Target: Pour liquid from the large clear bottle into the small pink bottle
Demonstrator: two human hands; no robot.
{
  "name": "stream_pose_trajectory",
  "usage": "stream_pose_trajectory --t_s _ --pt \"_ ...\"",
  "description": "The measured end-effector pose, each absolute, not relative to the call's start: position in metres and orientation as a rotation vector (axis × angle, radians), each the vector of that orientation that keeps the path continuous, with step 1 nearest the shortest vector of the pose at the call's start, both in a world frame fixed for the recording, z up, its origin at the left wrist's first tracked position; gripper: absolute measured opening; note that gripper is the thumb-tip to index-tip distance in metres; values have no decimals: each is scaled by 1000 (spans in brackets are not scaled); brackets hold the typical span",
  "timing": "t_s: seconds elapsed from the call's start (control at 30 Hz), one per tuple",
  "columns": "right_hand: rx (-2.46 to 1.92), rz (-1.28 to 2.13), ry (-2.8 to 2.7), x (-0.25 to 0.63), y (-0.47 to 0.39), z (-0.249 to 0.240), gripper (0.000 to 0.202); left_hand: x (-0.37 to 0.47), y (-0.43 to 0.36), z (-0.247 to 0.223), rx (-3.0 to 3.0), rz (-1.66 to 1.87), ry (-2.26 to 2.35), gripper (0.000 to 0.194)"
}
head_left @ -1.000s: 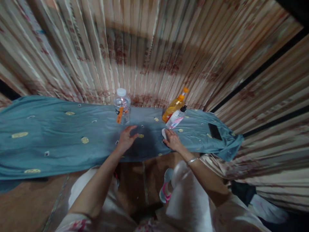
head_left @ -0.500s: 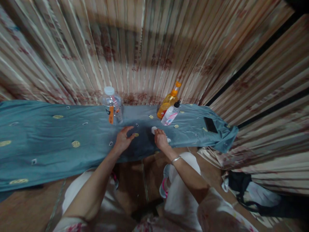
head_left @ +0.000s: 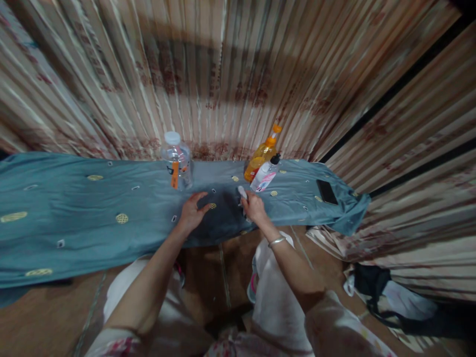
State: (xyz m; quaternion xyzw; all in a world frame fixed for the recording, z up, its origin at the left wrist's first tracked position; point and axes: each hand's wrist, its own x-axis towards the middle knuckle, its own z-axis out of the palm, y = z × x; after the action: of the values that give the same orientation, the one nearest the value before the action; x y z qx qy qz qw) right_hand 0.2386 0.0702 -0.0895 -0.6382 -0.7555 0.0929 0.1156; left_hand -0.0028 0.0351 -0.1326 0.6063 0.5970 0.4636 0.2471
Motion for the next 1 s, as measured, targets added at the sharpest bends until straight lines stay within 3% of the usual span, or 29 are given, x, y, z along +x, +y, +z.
stream_pose_trajectory --t_s 0.17,0.47,0.57,0.73,1.0 --pt "-1966 225 -2197 231 76 -101 40 -3 36 -129 1652 1283 1625 35" --pt "-1584 427 -2388 208 43 -110 47 -1 38 -126 1659 1272 1640 34" --pt "-1742 497 -2153 245 49 -102 45 -3 37 -127 1651 1267 1652 34" --pt "-2089 266 -1979 288 59 -97 48 -6 37 -128 1618 1270 1671 33" --pt "-1734 395 -2278 199 29 -113 53 -9 37 -124 1594 1291 1694 35"
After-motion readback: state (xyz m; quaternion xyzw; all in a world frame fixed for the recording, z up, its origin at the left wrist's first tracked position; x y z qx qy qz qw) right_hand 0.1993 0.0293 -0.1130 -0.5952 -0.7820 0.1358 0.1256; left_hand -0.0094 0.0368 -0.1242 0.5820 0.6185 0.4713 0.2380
